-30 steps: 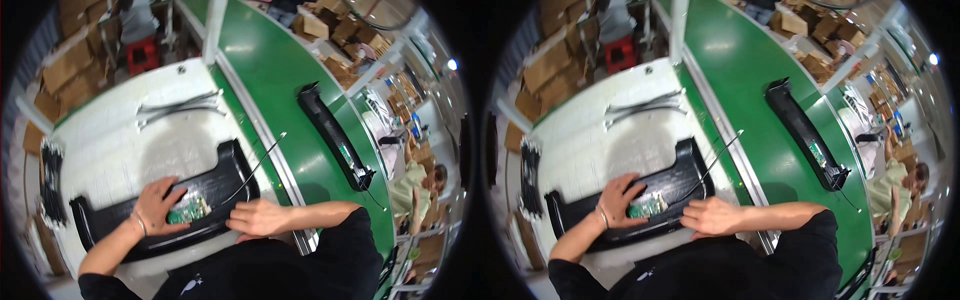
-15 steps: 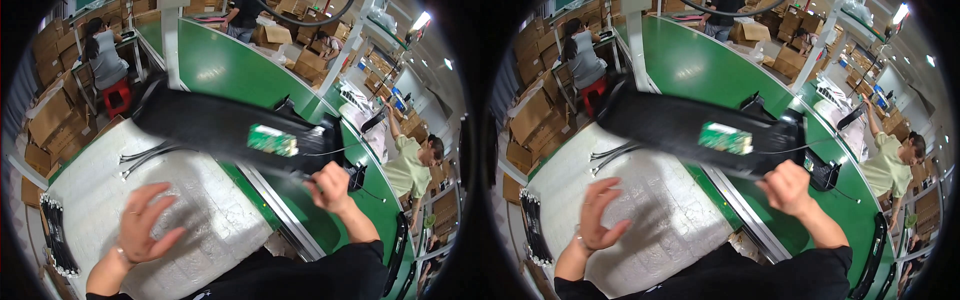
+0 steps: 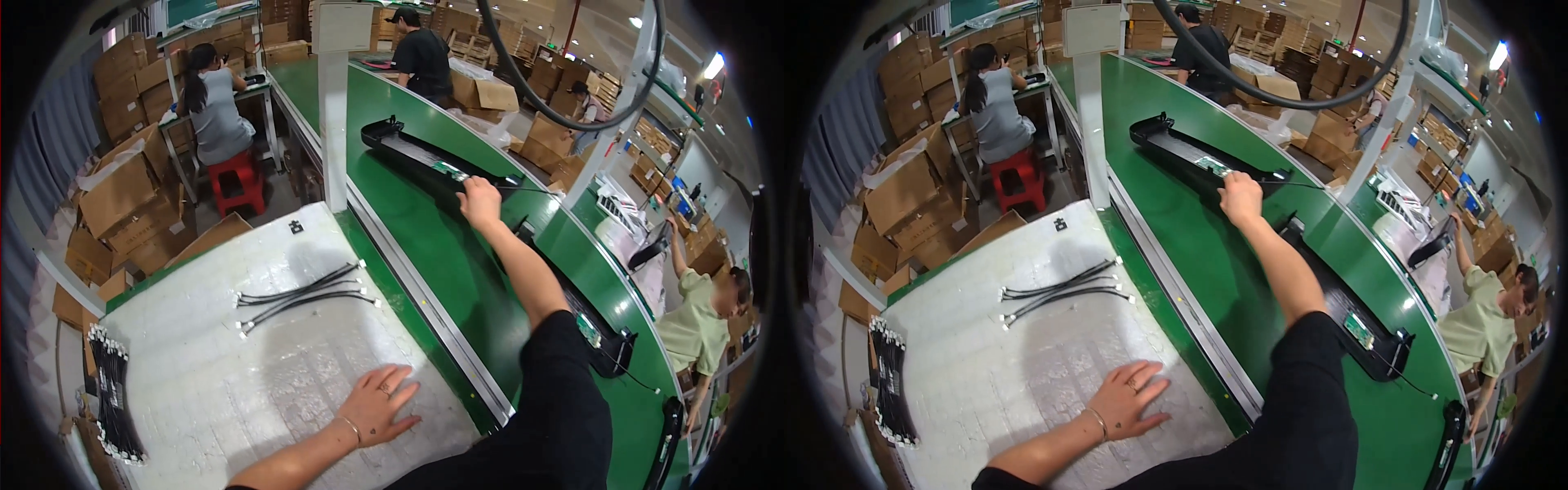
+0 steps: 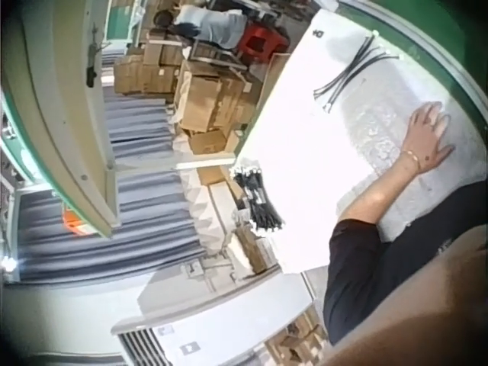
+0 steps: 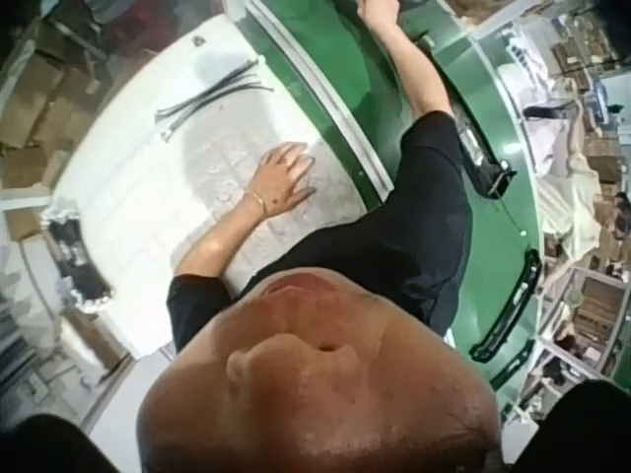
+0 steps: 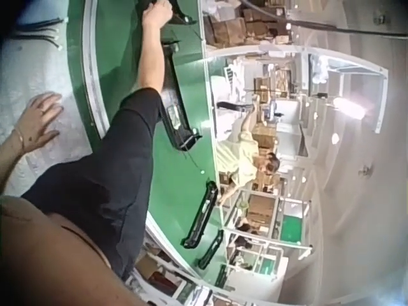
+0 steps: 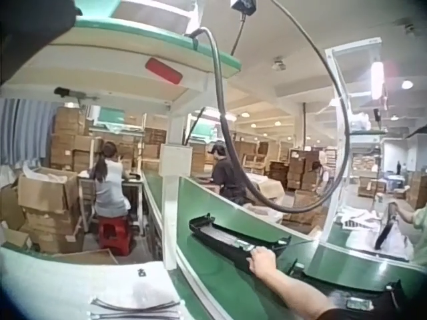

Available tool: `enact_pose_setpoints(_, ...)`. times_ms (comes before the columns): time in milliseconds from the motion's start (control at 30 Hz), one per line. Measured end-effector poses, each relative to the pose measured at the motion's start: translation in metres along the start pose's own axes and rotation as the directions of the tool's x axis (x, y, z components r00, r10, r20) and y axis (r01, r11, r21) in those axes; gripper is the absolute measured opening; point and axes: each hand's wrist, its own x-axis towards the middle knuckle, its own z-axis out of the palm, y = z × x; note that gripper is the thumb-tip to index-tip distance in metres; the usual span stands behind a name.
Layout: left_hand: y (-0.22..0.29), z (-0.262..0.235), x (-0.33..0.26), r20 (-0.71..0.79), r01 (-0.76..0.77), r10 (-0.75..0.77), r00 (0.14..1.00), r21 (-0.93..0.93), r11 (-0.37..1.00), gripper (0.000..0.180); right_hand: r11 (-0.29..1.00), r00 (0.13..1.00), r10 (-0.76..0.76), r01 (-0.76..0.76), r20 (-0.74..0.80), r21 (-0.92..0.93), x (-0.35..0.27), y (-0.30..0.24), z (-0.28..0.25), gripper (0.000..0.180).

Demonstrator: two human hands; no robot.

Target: Connect wires to circuit boards and assemble electronic components on a factory production line.

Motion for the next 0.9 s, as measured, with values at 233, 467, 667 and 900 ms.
enact_pose_setpoints(233, -0.014, -0.004, 0.015, -0.047, 0.005, -0.007, 0.999, -0.050, 0.999, 0.052, 0.992, 0.992, 0.120, -0.118, -0.046, 0.034, 0.061, -0.062, 0.118, 0.044)
enact_pose_setpoints(467, -0.017, 0.003, 0.001, -0.091, -0.053, 0.055, 0.994, 0.033, 0.998, 0.048, 0.945, 0.993, 0.087, -0.056, -0.084, 0.321, 0.001, -0.138, 0.097, 0.043)
enact_pose_setpoints(667, -0.017, 0.011, -0.007, -0.308, -0.178, 0.202, 0.930, 0.103, 0.979, 0.038, 0.967, 0.958, 0.060, -0.126, 0.282, 0.222, -0.007, -0.143, 0.052, 0.035)
enact_pose_setpoints(900, -0.029, 0.013, 0.000, -0.038, -0.090, 0.089, 0.995, -0.022, 0.996, 0.048, 0.712, 0.439, -0.697, 0.336, 0.567, 0.616, 0.065, -0.232, -0.201, 0.032)
